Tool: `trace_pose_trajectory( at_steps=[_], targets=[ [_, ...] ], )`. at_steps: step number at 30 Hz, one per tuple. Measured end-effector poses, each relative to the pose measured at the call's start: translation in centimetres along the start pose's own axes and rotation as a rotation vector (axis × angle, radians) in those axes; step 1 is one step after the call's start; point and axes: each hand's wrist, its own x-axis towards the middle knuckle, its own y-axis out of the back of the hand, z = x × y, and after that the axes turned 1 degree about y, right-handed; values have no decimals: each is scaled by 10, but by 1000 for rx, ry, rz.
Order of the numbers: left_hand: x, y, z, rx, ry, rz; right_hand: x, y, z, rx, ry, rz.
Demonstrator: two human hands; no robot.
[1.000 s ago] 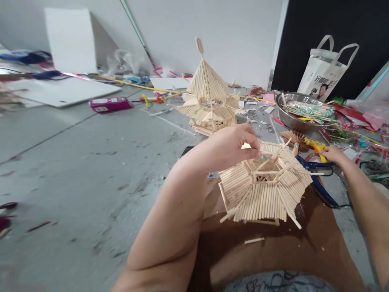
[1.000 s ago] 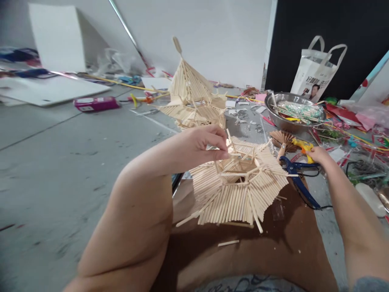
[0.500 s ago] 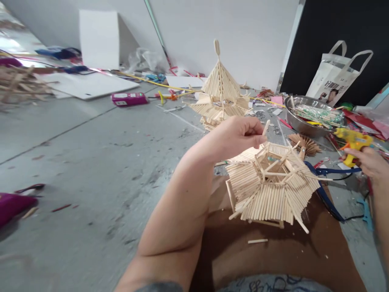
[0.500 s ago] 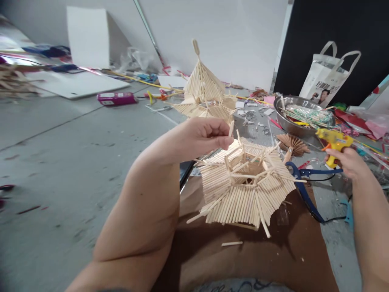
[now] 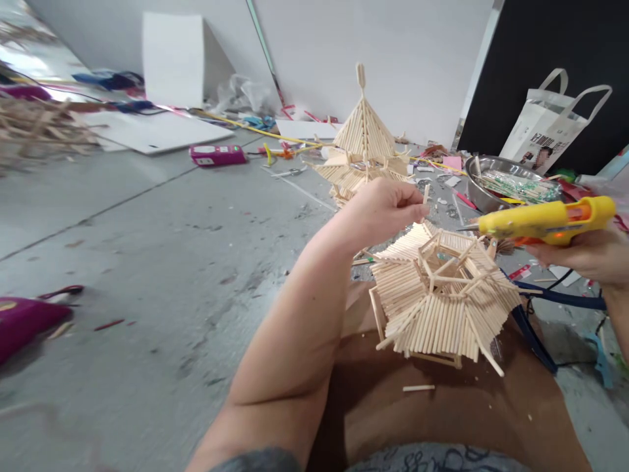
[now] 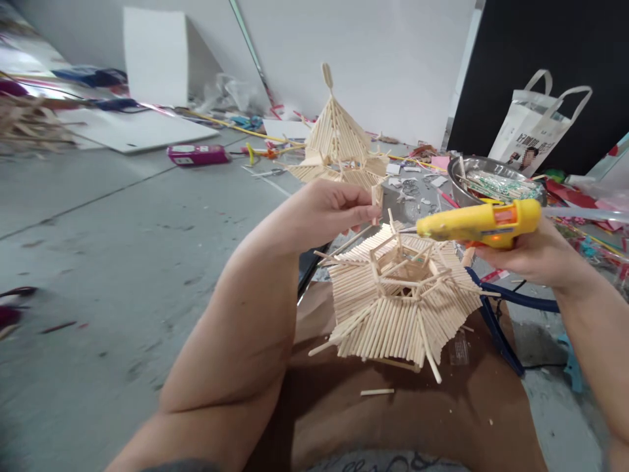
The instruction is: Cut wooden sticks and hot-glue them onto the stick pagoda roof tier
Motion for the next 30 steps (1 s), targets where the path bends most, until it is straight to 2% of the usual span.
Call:
trace_pose_trajectory(
  at_steps=[4,11,19,25,30],
  targets=[
    [1,-1,-1,19,0,21,13,-9,-15,-12,32,-279],
    [3,-3,-1,57,24,47,17,-16,-22,-65,68,-369],
    [2,-2,0,79,-1,47,17,-22,-23,-164,101,-333],
    [2,-2,0,80,-13,45,16,-27,-16,-77,75,-314],
    [3,-3,-1,94,-6,69,15,-32,-20,55,139,-271]
  ],
)
